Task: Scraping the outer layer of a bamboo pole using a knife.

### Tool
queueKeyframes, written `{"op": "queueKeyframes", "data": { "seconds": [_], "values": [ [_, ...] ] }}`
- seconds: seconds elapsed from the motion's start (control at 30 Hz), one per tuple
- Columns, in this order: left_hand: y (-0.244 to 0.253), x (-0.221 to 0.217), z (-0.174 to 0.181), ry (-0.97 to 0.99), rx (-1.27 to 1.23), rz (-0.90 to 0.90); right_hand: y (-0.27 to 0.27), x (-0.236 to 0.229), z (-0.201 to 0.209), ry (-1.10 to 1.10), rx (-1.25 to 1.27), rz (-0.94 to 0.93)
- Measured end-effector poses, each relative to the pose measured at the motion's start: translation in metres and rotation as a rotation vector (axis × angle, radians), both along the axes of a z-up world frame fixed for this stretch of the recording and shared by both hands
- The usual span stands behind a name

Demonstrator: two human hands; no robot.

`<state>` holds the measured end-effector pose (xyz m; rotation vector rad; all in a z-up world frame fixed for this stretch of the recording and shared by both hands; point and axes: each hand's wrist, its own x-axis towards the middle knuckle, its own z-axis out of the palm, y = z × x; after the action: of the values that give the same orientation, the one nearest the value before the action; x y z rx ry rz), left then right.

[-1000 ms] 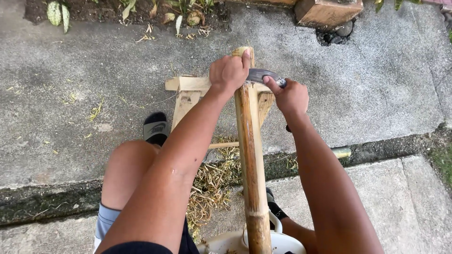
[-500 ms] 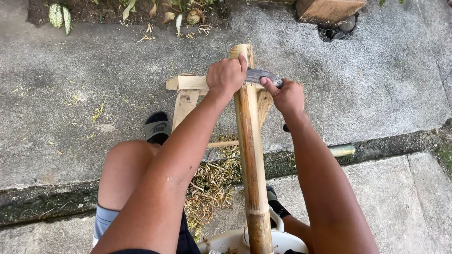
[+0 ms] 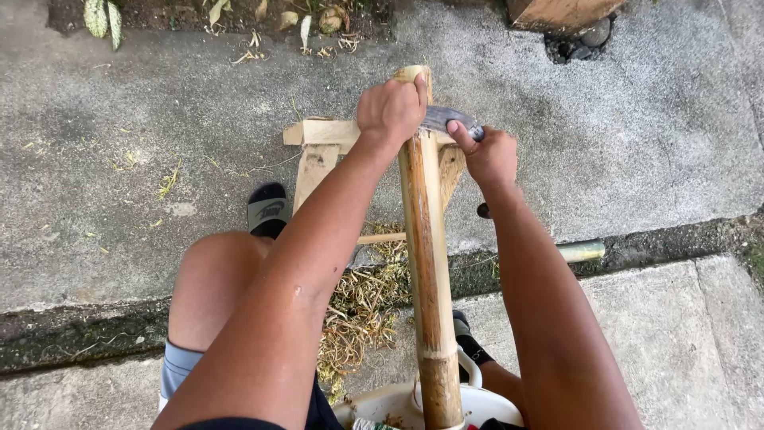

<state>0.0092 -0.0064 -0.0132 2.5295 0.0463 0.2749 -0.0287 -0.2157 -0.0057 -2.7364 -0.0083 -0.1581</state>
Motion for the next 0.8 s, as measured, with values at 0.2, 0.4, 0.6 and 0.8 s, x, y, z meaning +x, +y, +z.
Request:
{"op": "queueKeyframes", "data": {
  "seconds": [0.2, 0.4, 0.6, 0.8],
  "values": [
    [0.001, -0.005, 0.008, 0.060, 0.047, -0.034, -0.002, -0.002, -0.012, -0.031, 0.041, -0.017],
    [-0.001, -0.008, -0.005, -0.058, 0.050, -0.013, -0.001, -0.004, -0.001, 0.027, 0.068, -0.009],
    [0.002, -0.022, 0.009, 0.152, -0.026, -0.024, 0.002, -0.010, 0.006, 0.143, 0.034, -0.043],
    [0.000, -0.034, 0.004, 0.114, -0.014, 0.010, -0.004, -0.015, 0.004, 0.120, -0.014, -0.003]
  ]
}}
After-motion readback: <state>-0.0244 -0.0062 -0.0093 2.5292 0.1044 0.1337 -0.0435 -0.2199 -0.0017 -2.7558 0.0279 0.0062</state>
